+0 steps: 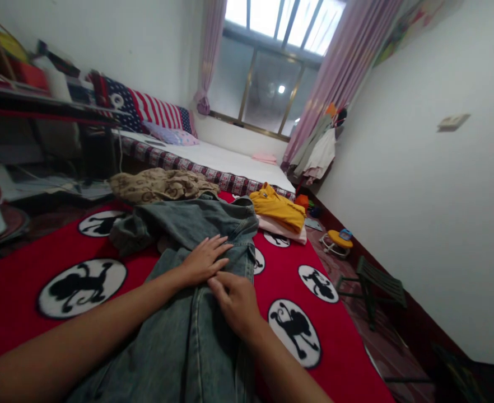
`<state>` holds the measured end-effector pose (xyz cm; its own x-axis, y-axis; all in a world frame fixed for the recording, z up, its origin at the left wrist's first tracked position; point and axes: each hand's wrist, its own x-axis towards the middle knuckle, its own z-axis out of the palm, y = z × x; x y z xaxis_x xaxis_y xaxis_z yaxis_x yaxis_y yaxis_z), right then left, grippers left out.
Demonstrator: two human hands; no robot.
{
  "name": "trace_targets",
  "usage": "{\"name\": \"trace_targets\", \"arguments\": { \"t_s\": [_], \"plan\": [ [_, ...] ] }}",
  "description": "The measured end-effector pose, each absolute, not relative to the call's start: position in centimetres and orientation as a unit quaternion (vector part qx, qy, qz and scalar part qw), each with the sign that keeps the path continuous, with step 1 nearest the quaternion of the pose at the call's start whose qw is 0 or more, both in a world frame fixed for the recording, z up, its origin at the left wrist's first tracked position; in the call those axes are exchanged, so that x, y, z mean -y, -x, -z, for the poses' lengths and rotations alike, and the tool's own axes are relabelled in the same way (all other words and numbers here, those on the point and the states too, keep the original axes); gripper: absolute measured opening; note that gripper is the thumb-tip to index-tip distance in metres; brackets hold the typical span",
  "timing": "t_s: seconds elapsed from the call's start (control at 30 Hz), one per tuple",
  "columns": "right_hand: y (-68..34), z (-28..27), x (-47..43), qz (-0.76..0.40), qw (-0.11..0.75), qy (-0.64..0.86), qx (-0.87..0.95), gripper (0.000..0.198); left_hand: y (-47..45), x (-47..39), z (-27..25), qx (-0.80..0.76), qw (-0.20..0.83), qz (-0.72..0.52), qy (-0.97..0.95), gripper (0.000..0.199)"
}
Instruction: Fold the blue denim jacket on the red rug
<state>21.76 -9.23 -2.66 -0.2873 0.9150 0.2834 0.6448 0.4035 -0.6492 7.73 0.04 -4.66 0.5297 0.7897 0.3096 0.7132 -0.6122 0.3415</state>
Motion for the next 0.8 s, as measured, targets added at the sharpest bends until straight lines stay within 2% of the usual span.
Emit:
{"name": "trace_targets", "arguments": {
  "t_s": [0.07, 0.13, 0.2, 0.27, 0.37, 0.43, 0.5, 0.57, 0.67, 0.8],
  "plan": [
    [-24.0, 1.8, 6.3, -0.219, 0.398, 0.535, 0.712, 0.039, -7.6, -0.1, 5.0, -0.43, 0.081, -0.228, -0.87, 0.05],
    [-26.1, 0.7, 2.4, -0.161, 0.464, 0.557, 0.669, 0.03, -7.5, 0.0, 5.0, -0.432, 0.075, -0.233, -0.868, 0.052],
    [-27.7, -0.6, -1.7, -0.09, 0.483, 0.575, 0.654, 0.031, -7.6, 0.1, 4.9, -0.432, 0.07, -0.238, -0.867, 0.051],
    [-28.6, -2.0, -5.4, -0.049, 0.454, 0.609, 0.649, 0.04, -7.6, 0.2, 5.0, -0.425, 0.065, -0.246, -0.869, 0.051],
    [-28.8, -4.0, -9.3, -0.019, 0.339, 0.651, 0.679, 0.052, -7.7, 0.3, 5.3, -0.409, 0.049, -0.255, -0.875, 0.051],
    [-28.5, -5.4, -10.9, -0.003, 0.242, 0.665, 0.707, 0.048, -7.7, 0.3, 5.6, -0.396, 0.025, -0.263, -0.879, 0.053],
    [-28.0, -6.9, -12.3, 0.002, 0.179, 0.674, 0.717, 0.033, -7.8, 0.2, 5.7, -0.376, -0.001, -0.272, -0.885, 0.058],
    [-27.0, -8.1, -13.6, 0.002, 0.164, 0.676, 0.718, 0.022, -7.9, 0.2, 5.8, -0.35, -0.018, -0.277, -0.895, 0.061],
    [-24.8, -8.4, -15.3, 0.047, 0.171, 0.663, 0.727, 0.02, -8.1, 0.3, 5.8, -0.323, -0.026, -0.275, -0.905, 0.063],
    [-22.0, -4.2, -16.4, 0.075, 0.15, 0.684, 0.71, 0.022, -8.3, 0.4, 6.0, -0.326, -0.009, -0.274, -0.905, 0.067]
  ]
}}
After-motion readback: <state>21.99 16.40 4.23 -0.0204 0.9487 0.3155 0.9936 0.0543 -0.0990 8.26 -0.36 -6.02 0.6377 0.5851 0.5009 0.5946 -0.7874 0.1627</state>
